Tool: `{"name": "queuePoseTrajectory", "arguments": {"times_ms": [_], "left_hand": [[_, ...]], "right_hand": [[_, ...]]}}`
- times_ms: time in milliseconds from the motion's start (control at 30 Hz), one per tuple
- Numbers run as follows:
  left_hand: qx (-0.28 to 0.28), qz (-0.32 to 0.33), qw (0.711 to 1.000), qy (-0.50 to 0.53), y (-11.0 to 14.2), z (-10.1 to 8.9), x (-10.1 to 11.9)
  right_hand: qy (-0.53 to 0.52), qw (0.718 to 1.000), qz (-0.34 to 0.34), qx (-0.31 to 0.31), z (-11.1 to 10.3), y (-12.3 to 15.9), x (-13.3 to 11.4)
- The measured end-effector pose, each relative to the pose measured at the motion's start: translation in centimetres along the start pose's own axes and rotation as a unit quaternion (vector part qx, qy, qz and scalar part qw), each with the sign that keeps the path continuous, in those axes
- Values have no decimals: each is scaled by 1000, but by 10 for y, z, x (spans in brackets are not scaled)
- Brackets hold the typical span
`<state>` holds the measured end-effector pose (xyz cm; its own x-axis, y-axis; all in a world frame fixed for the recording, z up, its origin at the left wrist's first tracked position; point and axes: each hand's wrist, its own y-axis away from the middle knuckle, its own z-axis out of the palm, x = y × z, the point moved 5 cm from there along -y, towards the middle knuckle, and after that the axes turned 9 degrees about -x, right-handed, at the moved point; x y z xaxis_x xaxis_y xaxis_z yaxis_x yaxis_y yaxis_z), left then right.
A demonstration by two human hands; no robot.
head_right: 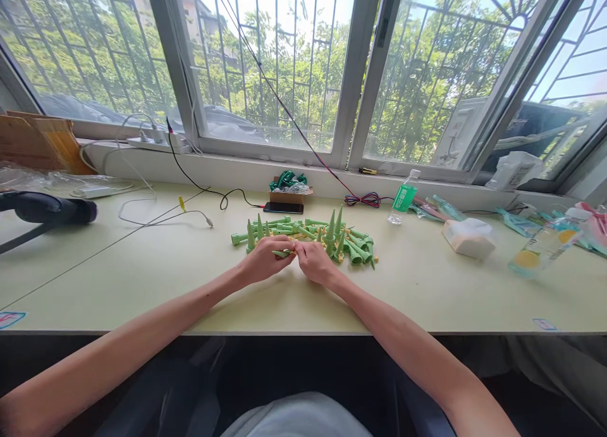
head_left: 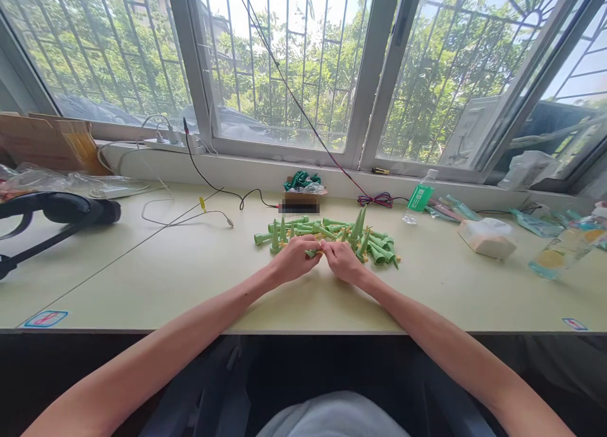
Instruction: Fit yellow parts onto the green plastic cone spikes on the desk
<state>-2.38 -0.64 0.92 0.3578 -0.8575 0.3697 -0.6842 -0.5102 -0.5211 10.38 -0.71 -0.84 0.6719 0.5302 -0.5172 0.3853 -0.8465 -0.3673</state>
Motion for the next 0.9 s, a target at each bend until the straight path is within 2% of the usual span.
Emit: {"name": "queuePoseTrajectory", "arguments": {"times_ms": [600,767,900], "left_hand": [[-33,3,994,-109,3,2,3],[-22,1,997,-69,1,2,3],[12,-50,999,9,-2,-2,-2]], "right_hand": [[-11,999,44,-16,2,-4,2],[-47,997,61,-26,3,-4,6],[-79,993,82,-11,3,-3,10]]}}
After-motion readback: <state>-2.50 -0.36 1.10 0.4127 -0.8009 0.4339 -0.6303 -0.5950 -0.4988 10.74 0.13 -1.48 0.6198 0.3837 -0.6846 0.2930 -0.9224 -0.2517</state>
